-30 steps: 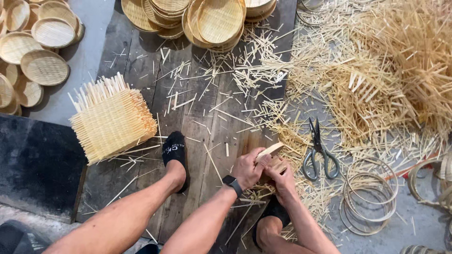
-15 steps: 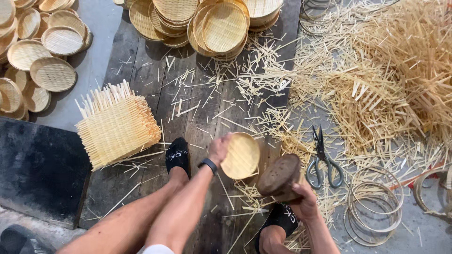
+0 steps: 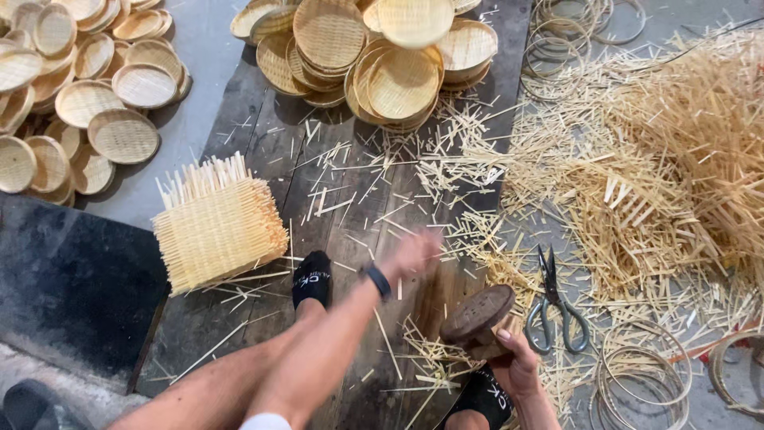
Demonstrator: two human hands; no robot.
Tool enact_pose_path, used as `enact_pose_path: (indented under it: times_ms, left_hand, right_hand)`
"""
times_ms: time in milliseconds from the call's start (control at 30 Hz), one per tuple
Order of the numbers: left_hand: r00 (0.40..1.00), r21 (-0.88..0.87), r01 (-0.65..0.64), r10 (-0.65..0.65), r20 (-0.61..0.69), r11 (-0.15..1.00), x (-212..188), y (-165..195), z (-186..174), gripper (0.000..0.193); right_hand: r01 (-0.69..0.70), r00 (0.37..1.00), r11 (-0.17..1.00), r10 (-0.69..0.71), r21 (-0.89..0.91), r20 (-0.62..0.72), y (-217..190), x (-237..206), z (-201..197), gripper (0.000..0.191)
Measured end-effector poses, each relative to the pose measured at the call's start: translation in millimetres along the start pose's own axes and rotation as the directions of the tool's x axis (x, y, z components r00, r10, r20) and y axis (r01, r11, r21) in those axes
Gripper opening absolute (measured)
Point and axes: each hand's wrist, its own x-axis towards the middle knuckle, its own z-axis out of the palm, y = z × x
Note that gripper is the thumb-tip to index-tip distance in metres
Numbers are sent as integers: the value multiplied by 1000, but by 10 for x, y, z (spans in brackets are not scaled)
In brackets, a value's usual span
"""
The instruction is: The person sits on the floor assembling round bamboo steamer baskets. They press a woven bamboo mat over a round wooden mold, fit a bent bamboo rim ring around the mat edge, tuck and weave the mat ends into the ring, and trim excess bamboo strips with scissors, setting finished mats with the stack of completed baskets.
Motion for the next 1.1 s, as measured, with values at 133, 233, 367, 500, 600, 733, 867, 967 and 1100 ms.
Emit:
enact_pose_path:
  times_ms: [133,233,367,500,600,733,867,967,1100]
  left_hand:
    - [618,-583,711,-745,252,393,-752,-365,910,49]
    - [696,-830,355,-714,-73,431,-842,-416,944,32]
    - [855,-431,267,-418,-307,862,-804,-405,351,47]
    - [884,470,409,-213,-416,782,-893,-380,-943,71]
    - [823,706,519,-58,-565,481,-1194,-477,-2051,65]
    - [619,727,687,-506,-601,-23,-1788,-766,-2856,119]
    - [754,774,628,-312,-578,83,-1913,-1001,-3018,101]
    - [743,760,629,-416,-525,164,-1845,-956,-3097,90]
    - [818,758,564,-344,-461,326,-1462,-689,-2972,75]
  right_hand:
    - [43,981,997,-53,59,188,116,176,5,34]
    - [41,998,999,-41,0,-53,171,344,24,37]
    - [-147,957,797,-34,-585,-286,261,493,16,42]
    - [-188,953,562,-93,-805,-287,438,592,-13,43]
    - [-287,922,739,42,-609,-384,563,602,-36,41]
    - [-317,915,687,39,-654,-402,661,523,-94,41]
    - [-211,934,777,-19,-594,-357,666,471,-99,36]
    - [-250,940,745,35,-618,-339,630,498,-77,34]
    - [-239,928,784,12,-573,-372,577,564,-25,36]
